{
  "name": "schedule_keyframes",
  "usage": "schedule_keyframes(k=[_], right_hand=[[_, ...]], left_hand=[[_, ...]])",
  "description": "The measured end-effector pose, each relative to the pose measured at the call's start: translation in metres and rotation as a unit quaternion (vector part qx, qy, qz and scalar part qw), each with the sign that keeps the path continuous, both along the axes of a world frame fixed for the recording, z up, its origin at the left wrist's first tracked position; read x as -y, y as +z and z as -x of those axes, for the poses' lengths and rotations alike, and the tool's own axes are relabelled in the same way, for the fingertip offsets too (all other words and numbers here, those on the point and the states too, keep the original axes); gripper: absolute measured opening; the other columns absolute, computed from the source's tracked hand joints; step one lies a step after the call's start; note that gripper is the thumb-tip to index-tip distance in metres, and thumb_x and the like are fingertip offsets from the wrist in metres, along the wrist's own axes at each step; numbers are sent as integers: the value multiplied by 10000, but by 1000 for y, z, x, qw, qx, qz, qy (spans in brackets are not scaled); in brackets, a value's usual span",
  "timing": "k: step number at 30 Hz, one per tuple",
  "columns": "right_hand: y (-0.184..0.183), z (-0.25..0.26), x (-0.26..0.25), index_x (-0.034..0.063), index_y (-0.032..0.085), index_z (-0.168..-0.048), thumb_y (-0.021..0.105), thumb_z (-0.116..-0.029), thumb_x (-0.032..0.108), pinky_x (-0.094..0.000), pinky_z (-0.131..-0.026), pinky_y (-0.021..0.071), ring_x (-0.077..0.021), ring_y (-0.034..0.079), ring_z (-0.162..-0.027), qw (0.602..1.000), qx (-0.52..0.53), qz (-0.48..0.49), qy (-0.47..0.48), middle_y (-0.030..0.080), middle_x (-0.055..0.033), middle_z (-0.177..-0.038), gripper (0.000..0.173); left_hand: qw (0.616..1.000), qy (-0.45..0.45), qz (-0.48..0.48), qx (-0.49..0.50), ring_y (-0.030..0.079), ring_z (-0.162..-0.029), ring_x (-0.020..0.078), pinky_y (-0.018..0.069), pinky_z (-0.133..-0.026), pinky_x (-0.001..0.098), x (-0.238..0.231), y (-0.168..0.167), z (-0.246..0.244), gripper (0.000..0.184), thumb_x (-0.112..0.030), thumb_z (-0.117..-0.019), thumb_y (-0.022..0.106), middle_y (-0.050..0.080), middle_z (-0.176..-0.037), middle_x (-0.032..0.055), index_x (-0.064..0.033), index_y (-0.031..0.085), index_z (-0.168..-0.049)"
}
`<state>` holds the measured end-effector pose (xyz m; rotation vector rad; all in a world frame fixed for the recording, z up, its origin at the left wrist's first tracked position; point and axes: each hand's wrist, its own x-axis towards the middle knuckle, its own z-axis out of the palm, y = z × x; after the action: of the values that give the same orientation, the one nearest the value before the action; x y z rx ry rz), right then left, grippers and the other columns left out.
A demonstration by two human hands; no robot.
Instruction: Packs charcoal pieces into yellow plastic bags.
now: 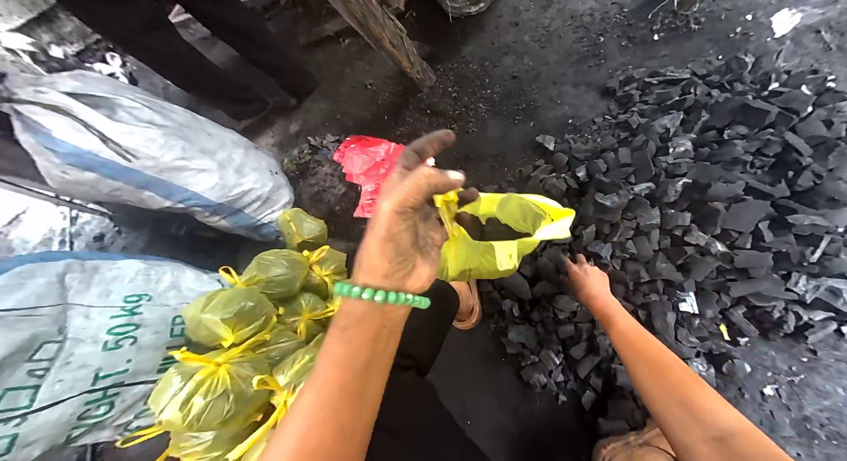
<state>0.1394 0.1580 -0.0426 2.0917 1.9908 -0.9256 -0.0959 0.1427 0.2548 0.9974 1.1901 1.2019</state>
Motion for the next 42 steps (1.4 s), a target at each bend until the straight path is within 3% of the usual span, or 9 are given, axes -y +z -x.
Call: schedule_keyframes(k=[5, 16, 21, 24, 29, 34, 37, 40, 42], right_hand=[[9, -12, 14, 42, 589, -1405, 579, -997, 23, -669, -961, 493, -509, 603, -1205, 996, 16, 75, 36, 589, -290, -1374, 408], [-5, -2, 30, 86, 411, -1553, 558, -991, -26, -582, -912, 562, -473, 657, -1120, 998, 23, 46, 41, 375, -262, -1573, 591], [-12, -16, 42, 20, 576, -1421, 601, -993, 29, -646, -992, 495, -494, 621, -1184, 994, -99, -24, -35, 561, -262, -1426, 428], [15, -33, 51, -128, 627, -1241, 617, -1006, 66, -676, -980, 472, -509, 642, -1097, 910, -278, -185, -245, 661, -350, -1159, 305], [113, -33, 41, -75, 575, -1297, 564, -1040, 131, -281, -795, 580, -79, 653, -874, 756, -439, -393, -285, 657, -141, -1143, 330], [150, 5, 47, -76, 692, -1167, 649, -974, 37, -516, -827, 600, -342, 716, -916, 843, -319, -433, 36, 699, -247, -1093, 228], [149, 6, 52, 11, 752, -1083, 642, -969, 26, -655, -787, 559, -450, 709, -908, 933, -161, -273, 168, 720, -235, -1008, 160], [169, -6, 62, 10, 740, -1103, 603, -994, 41, -653, -932, 501, -449, 672, -1069, 975, -83, -63, 195, 716, -238, -1106, 178], [173, -30, 72, 15, 752, -1138, 584, -1003, 38, -606, -968, 508, -401, 680, -1083, 961, -156, -123, 195, 716, -217, -1132, 217]], left_hand=[[994, -89, 23, -53, 654, -831, 112, 546, -654, 241, 1, -3, -16, 572, -114, -856, 544, 636, -1118, 63, -126, 476, -1424], [996, -89, -3, 16, 660, -816, 109, 546, -658, 223, 2, 3, -21, 536, -78, -872, 489, 642, -1107, 77, -118, 484, -1406], [995, -105, 5, 2, 669, -792, 99, 559, -655, 226, 4, 1, -28, 559, -73, -854, 528, 662, -1014, 48, -108, 475, -1410], [988, -145, 7, -47, 634, -835, 110, 530, -688, 250, 4, -3, -36, 601, -99, -842, 569, 634, -1064, 72, -79, 465, -1434], [977, -196, 18, -88, 593, -811, 106, 496, -687, 246, 4, -8, -46, 536, -54, -899, 547, 610, -1056, 80, -65, 474, -1430], [972, -213, 44, -88, 595, -820, 136, 494, -670, 266, 8, -13, -56, 523, -75, -912, 535, 598, -1065, 93, -88, 480, -1432], [968, -234, 53, -66, 579, -812, 139, 481, -664, 263, 12, -10, -66, 498, -59, -937, 512, 585, -1084, 105, -92, 480, -1433], [965, -252, 60, -42, 587, -820, 138, 479, -651, 259, 17, -9, -75, 478, -71, -946, 499, 591, -1114, 98, -107, 487, -1423], [962, -262, 63, -31, 585, -795, 130, 477, -632, 247, 17, -8, -81, 464, -69, -956, 494, 592, -1101, 98, -106, 487, -1419]])
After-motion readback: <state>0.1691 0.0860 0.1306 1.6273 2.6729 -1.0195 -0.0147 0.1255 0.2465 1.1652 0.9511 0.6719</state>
